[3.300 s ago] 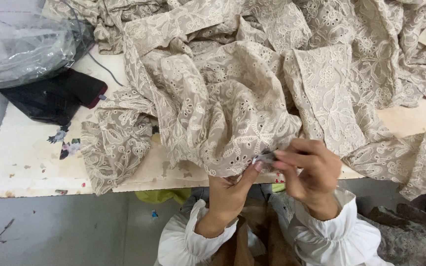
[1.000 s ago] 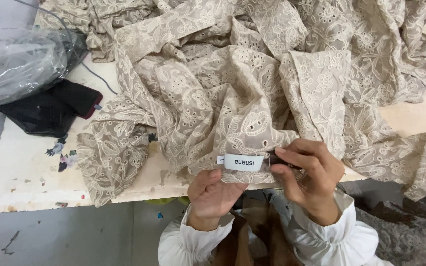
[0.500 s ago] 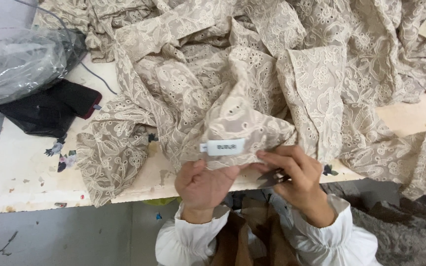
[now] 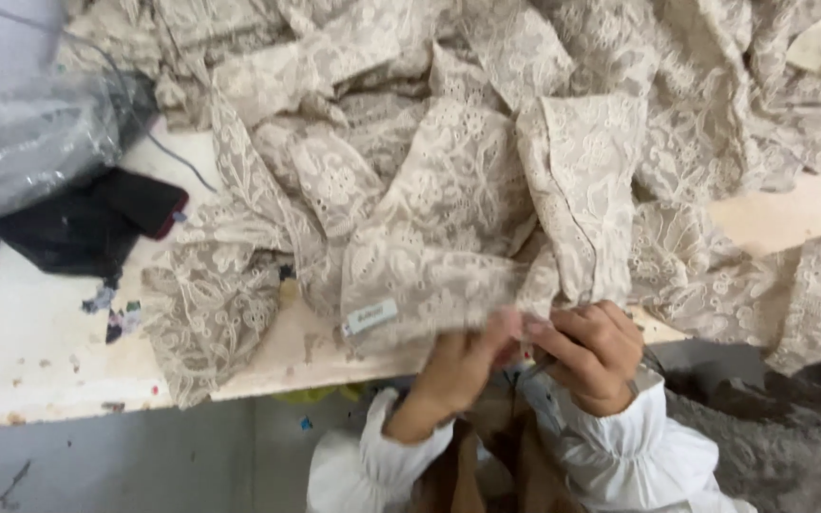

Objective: Trimming loose threads from a lace garment using small snips.

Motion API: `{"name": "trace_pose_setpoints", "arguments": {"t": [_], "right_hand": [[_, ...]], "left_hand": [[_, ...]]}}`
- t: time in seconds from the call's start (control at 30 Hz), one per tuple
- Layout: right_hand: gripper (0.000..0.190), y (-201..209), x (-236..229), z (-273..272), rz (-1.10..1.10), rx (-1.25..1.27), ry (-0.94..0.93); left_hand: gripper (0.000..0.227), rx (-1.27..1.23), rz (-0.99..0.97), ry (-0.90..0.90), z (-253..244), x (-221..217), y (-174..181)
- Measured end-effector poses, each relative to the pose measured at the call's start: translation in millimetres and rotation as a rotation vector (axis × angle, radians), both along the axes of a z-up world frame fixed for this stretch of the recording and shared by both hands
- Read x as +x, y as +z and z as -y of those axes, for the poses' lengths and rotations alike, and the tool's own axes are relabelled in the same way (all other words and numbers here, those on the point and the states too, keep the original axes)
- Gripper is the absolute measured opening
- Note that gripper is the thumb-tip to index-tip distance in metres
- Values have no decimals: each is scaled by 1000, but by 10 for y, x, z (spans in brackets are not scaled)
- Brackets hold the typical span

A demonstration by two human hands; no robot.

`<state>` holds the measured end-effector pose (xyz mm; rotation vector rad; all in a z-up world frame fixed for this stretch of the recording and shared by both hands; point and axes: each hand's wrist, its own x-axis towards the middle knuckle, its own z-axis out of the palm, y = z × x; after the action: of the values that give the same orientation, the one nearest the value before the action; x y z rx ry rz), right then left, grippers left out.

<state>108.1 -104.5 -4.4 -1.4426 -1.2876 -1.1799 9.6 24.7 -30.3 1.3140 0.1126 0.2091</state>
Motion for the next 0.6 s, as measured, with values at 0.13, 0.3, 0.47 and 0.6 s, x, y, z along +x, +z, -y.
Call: {"name": "trace_pose_setpoints", "arguments": {"t": [0.13,0.3,0.47,0.6], "right_hand": [[20,-466,263,222,-7,-47,-135],[11,-167,304,319,-42,-13,-338],[7,-537,369,529,5,134,-371],[8,-365,318,511,-70,187,-341]], "left_hand": [[37,79,-49,134,-17,102,296],[34,89,-29,224,-95,22,-387],[40,64,-398,274,-122,25,226],[34,-539,103,470,-310,133,-177]]}}
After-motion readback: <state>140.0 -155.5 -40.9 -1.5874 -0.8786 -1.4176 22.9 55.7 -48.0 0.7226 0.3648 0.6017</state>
